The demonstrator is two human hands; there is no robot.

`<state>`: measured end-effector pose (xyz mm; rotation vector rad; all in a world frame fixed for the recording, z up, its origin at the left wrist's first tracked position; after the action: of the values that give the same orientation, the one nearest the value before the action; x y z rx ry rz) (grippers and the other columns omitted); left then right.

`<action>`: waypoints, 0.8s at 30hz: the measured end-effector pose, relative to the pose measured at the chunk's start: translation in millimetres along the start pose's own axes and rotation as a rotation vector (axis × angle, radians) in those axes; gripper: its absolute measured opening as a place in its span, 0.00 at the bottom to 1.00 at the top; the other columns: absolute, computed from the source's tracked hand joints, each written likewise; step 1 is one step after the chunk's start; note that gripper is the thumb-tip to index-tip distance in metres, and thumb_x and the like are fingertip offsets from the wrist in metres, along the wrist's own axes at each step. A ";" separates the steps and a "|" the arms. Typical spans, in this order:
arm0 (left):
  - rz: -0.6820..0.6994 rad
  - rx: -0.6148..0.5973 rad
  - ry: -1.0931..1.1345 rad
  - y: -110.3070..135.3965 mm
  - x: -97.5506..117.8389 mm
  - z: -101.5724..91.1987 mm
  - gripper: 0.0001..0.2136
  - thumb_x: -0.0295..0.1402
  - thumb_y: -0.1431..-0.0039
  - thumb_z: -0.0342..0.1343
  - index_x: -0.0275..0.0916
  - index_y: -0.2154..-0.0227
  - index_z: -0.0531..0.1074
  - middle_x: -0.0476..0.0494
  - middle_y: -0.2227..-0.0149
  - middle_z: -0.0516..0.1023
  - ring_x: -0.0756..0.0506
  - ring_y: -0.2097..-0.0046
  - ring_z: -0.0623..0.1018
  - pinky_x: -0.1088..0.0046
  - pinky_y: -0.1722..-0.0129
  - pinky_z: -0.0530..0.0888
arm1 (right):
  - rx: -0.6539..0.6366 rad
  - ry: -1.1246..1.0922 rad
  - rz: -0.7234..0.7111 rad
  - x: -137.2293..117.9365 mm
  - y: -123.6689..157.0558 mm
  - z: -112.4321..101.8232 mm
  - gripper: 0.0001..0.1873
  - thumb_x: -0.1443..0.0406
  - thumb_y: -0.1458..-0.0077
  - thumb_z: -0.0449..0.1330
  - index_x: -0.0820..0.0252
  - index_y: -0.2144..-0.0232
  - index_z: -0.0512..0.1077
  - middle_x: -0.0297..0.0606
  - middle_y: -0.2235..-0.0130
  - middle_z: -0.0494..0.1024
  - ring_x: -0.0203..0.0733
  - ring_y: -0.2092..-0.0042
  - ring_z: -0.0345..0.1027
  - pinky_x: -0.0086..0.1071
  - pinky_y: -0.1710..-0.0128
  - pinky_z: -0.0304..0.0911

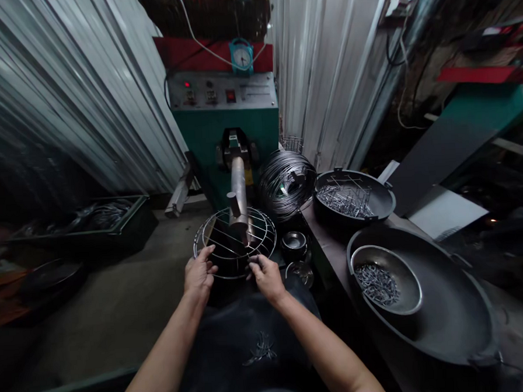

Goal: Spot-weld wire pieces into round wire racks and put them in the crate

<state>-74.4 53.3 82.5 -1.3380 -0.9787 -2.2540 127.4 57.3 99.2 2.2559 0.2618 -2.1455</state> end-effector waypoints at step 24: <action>-0.217 -0.015 -0.032 -15.0 -9.8 -1.6 0.18 0.41 0.64 0.64 0.38 0.76 0.62 0.56 0.80 0.58 0.56 0.81 0.60 0.80 0.85 0.60 | 0.099 -0.112 0.099 11.9 -1.8 -28.0 0.16 0.56 0.51 0.54 0.61 0.63 0.69 0.35 0.70 0.74 0.33 0.76 0.67 0.25 0.79 0.61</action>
<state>-79.5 62.2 67.7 -1.3345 -1.1706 -2.4081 155.4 63.9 89.1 2.1368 0.0407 -2.2709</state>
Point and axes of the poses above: each hand's wrist, its own y-axis away from the middle knuckle, its own z-axis out of the palm, x = y × z, the point moved 9 cm from there along -y, towards the middle knuckle
